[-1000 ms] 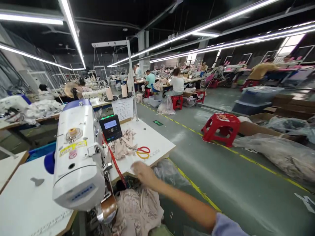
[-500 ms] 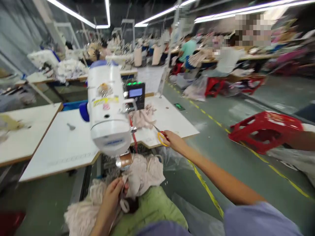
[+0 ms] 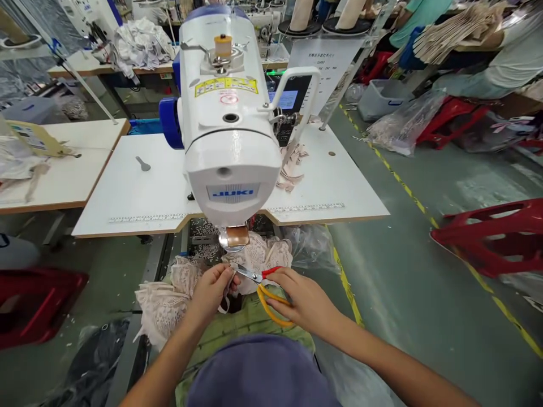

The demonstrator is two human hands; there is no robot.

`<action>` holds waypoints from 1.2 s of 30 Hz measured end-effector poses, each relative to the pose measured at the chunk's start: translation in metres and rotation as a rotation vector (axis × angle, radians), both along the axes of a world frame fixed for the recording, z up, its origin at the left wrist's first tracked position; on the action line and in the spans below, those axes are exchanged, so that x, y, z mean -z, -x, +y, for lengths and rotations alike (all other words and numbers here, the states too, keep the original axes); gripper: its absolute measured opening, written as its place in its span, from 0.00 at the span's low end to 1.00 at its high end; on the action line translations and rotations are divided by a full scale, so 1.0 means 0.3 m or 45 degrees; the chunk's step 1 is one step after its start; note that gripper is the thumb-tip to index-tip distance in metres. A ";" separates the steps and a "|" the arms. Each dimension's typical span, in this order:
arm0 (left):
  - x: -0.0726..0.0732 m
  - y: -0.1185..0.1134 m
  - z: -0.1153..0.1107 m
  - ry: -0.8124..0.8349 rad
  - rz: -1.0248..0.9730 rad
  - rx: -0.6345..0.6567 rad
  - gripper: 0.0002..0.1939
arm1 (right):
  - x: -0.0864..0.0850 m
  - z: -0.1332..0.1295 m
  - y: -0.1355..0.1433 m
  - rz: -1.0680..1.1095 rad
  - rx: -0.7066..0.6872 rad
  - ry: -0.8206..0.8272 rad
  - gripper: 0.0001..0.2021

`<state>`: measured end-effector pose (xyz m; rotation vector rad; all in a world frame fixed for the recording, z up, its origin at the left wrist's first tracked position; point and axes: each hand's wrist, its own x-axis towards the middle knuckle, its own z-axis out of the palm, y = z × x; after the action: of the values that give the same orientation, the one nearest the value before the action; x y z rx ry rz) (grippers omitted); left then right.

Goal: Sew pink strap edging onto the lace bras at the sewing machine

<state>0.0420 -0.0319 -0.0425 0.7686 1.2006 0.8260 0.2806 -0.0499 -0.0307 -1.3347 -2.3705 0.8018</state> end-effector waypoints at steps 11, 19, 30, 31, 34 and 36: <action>-0.007 0.018 -0.003 0.037 -0.038 -0.025 0.10 | -0.009 -0.025 -0.044 0.147 0.101 0.222 0.16; -0.006 0.028 -0.004 0.038 -0.068 -0.081 0.18 | -0.020 -0.029 0.032 0.192 0.149 0.375 0.21; -0.003 0.039 -0.006 -0.150 0.221 -0.044 0.16 | -0.011 0.037 0.085 0.188 0.148 0.440 0.18; -0.002 0.040 -0.005 -0.153 0.232 -0.044 0.17 | -0.009 0.039 0.083 0.202 0.147 0.455 0.18; 0.006 0.038 -0.003 -0.155 0.246 -0.060 0.17 | -0.003 0.038 0.072 0.217 0.157 0.469 0.17; 0.012 0.035 -0.003 -0.148 0.234 -0.095 0.18 | 0.001 0.029 0.059 0.192 0.168 0.451 0.16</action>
<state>0.0316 -0.0328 -0.0462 0.9146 1.3605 0.9077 0.2629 -0.0412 -0.0311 -1.4833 -2.0658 1.2766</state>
